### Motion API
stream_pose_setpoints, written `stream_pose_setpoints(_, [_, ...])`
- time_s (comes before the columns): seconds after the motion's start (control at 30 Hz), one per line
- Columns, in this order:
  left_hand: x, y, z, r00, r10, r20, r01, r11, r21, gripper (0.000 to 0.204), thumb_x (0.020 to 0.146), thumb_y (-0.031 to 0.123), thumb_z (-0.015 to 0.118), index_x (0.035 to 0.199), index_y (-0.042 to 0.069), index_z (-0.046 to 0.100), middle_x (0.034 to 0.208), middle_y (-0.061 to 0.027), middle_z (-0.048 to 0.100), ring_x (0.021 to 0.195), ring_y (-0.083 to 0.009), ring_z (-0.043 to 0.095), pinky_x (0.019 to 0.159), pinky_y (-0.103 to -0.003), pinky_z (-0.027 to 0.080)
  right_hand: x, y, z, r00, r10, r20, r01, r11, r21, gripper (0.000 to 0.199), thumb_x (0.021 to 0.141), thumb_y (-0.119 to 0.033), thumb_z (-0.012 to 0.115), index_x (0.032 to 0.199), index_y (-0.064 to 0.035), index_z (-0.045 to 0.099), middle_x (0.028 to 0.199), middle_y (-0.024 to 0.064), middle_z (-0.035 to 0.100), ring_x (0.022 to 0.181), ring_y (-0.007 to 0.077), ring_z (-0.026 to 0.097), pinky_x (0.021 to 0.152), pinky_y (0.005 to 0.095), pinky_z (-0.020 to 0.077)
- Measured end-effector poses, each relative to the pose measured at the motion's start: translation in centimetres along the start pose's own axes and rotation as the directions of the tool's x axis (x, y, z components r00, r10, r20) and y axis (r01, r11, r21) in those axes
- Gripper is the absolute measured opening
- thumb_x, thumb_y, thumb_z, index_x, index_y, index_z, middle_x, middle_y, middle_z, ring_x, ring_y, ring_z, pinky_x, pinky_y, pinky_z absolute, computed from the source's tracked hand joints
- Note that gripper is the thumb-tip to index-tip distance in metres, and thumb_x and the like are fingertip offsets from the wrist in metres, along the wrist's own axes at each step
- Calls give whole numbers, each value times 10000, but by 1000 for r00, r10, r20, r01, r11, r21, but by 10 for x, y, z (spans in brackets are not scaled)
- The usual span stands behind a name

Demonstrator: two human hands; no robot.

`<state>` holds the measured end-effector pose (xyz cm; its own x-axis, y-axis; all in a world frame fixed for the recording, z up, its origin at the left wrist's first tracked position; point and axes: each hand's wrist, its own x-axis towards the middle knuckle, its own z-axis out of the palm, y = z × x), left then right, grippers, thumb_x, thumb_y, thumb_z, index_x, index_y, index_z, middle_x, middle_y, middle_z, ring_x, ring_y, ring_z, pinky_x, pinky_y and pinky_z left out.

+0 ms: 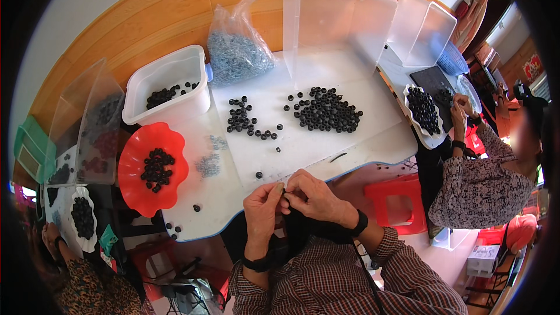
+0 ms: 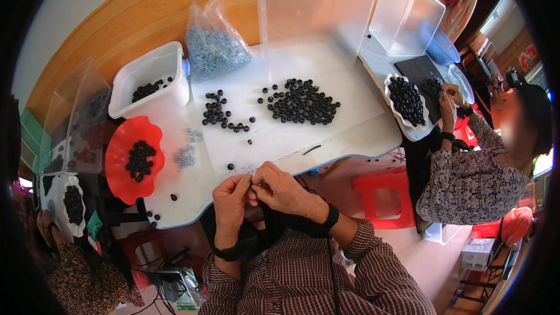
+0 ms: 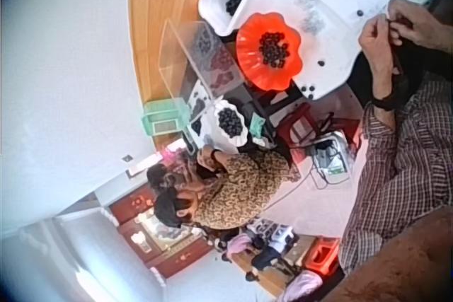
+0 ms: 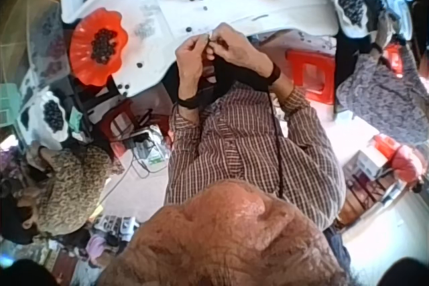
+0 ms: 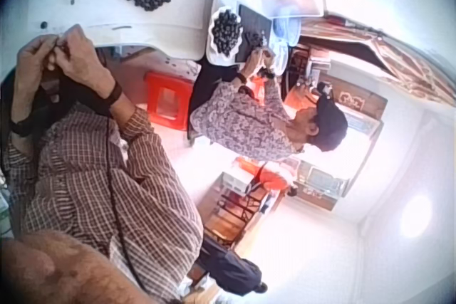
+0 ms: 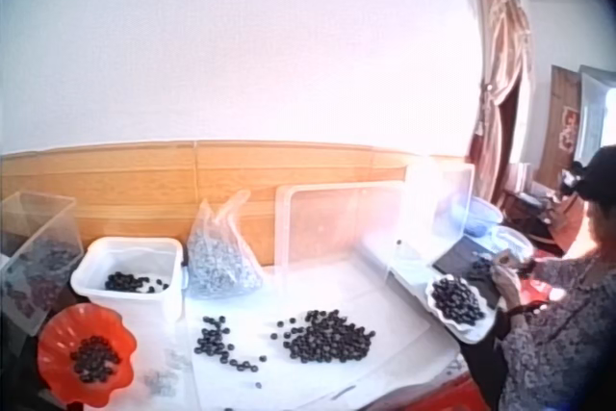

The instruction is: Picking up small black objects, inspecting them, and sorting them into different containers on a table.

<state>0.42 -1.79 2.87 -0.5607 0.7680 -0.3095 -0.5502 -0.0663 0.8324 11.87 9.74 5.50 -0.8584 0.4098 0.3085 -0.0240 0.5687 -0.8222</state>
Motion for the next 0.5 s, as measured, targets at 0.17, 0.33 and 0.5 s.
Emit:
stream_pose_setpoints(0.17, [-1, 3, 2, 1000, 12, -21, -11, 1000, 10, 164, 931, 101, 644, 991, -48, 674, 737, -63, 657, 564, -90, 589, 497, -206, 515, 0, 4, 1, 999, -23, -34, 22, 1000, -18, 171, 831, -33, 682, 926, -38, 540, 873, 105, 552, 661, 223, 609, 573, 315, 504])
stream_pose_setpoints(0.33, [-3, 6, -7, 997, -5, 81, -3, 995, 103, 167, 928, 95, 645, 999, -53, 674, 740, -64, 656, 567, -90, 590, 500, -206, 517, 1, -2, -2, 999, 50, 18, -51, 995, 81, 137, 816, -23, 699, 857, -23, 568, 832, 83, 574, 634, 173, 612, 557, 287, 505])
stream_pose_setpoints(0.5, [-3, 10, -7, 995, -49, 88, 39, 993, 111, 174, 934, 107, 638, 998, -50, 675, 728, -63, 651, 566, -93, 591, 505, -209, 519, -2, -1, -3, 999, 39, -1, -38, 997, 63, 120, 816, -9, 690, 845, -25, 574, 829, 74, 577, 621, 143, 603, 558, 272, 506])
